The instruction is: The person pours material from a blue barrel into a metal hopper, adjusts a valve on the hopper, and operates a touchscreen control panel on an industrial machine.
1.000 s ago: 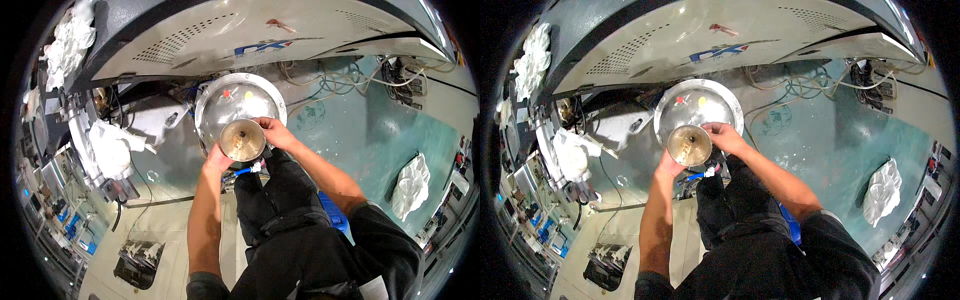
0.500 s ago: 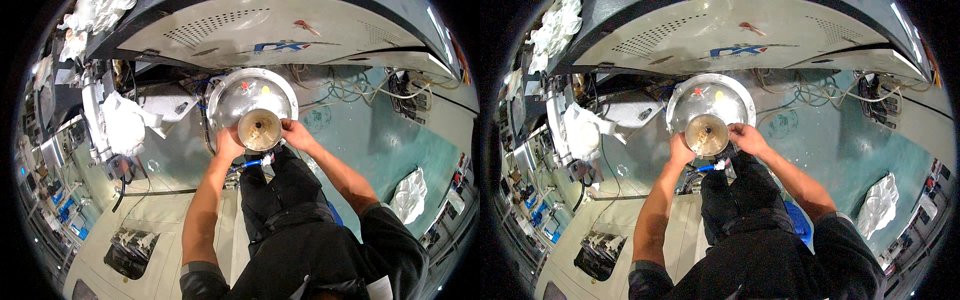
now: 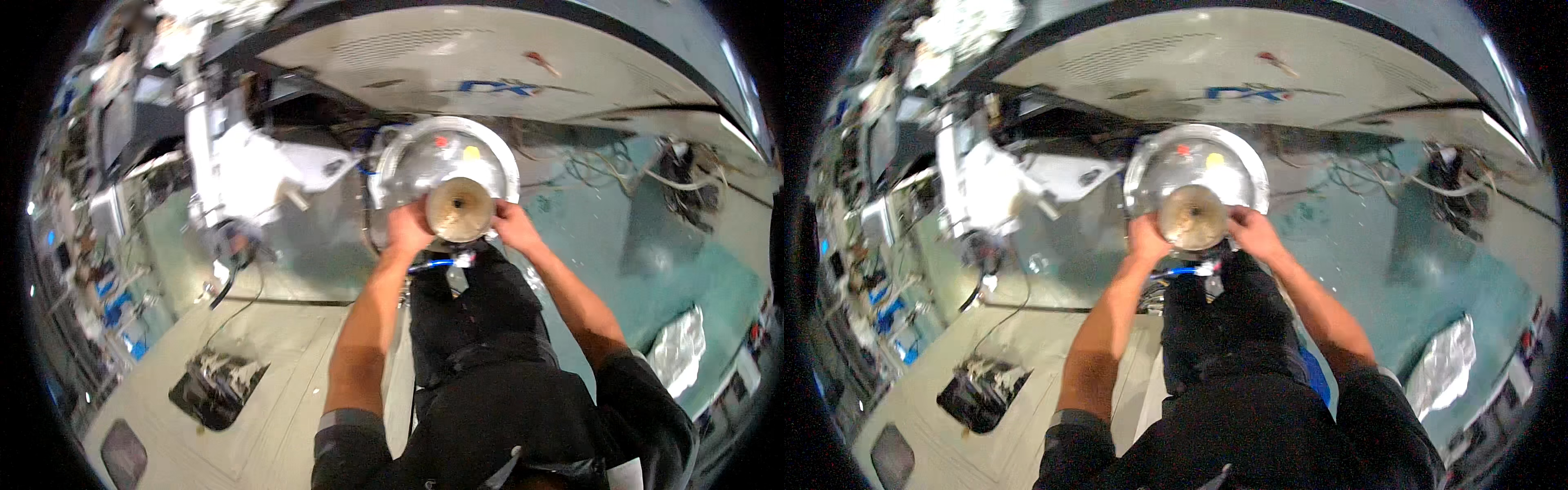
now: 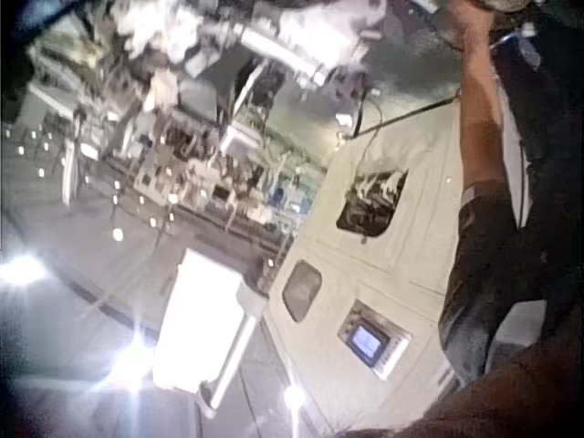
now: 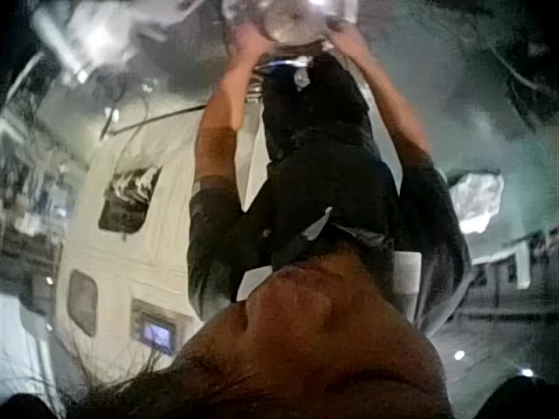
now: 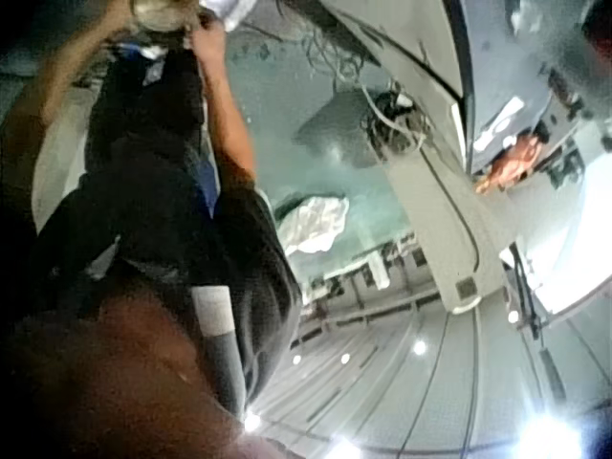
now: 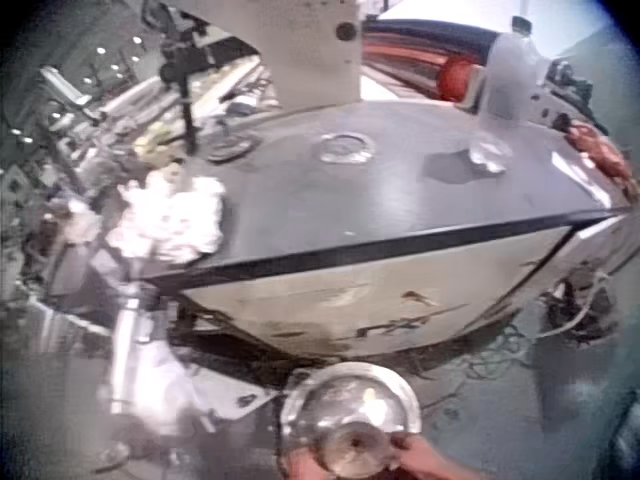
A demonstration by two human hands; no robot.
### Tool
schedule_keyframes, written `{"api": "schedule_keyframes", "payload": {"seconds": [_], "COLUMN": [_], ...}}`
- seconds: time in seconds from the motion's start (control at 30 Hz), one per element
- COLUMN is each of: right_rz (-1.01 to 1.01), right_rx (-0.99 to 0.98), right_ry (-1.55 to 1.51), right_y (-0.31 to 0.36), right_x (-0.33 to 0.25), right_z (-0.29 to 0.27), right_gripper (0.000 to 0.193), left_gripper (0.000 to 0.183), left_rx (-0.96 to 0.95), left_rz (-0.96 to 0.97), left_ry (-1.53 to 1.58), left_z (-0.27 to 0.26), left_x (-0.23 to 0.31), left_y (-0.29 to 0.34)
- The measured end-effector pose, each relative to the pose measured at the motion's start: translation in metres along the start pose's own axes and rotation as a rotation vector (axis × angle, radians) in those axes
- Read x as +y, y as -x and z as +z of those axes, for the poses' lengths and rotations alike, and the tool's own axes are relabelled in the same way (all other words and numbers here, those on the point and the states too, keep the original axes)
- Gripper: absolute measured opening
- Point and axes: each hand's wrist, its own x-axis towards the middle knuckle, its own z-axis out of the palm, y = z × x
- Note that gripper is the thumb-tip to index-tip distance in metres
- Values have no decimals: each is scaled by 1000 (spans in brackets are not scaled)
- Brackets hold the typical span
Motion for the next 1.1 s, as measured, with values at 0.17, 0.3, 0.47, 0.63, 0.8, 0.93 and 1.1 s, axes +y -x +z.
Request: {"api": "schedule_keyframes", "payload": {"seconds": [0.17,0.3,0.47,0.63,0.8,0.93,1.1], "right_rz": [-125,-80,-161,-387,-359,-360,199], "right_rx": [94,231,190,95,180,313,-246], "right_ry": [-195,-351,-309,-96,-59,-581,-689], "right_y": [7,36,92,121,116,86,74], "right_x": [14,34,33,-55,-127,-132,-139], "right_z": [-10,-6,41,116,207,317,383], "right_gripper": [35,30,21,20,29,41,73], "left_gripper": [45,43,34,32,31,26,30], "left_rx": [124,598,1023,619,463,-310,-712], "left_rz": [-277,55,-164,-94,359,244,679], "left_ry": [241,-68,-772,-548,-719,-788,-841], "left_z": [-34,-123,-276,-267,-291,-298,-236], "left_x": [4,7,14,-80,-129,-189,-238], "left_y": [45,137,133,121,132,177,144]}}
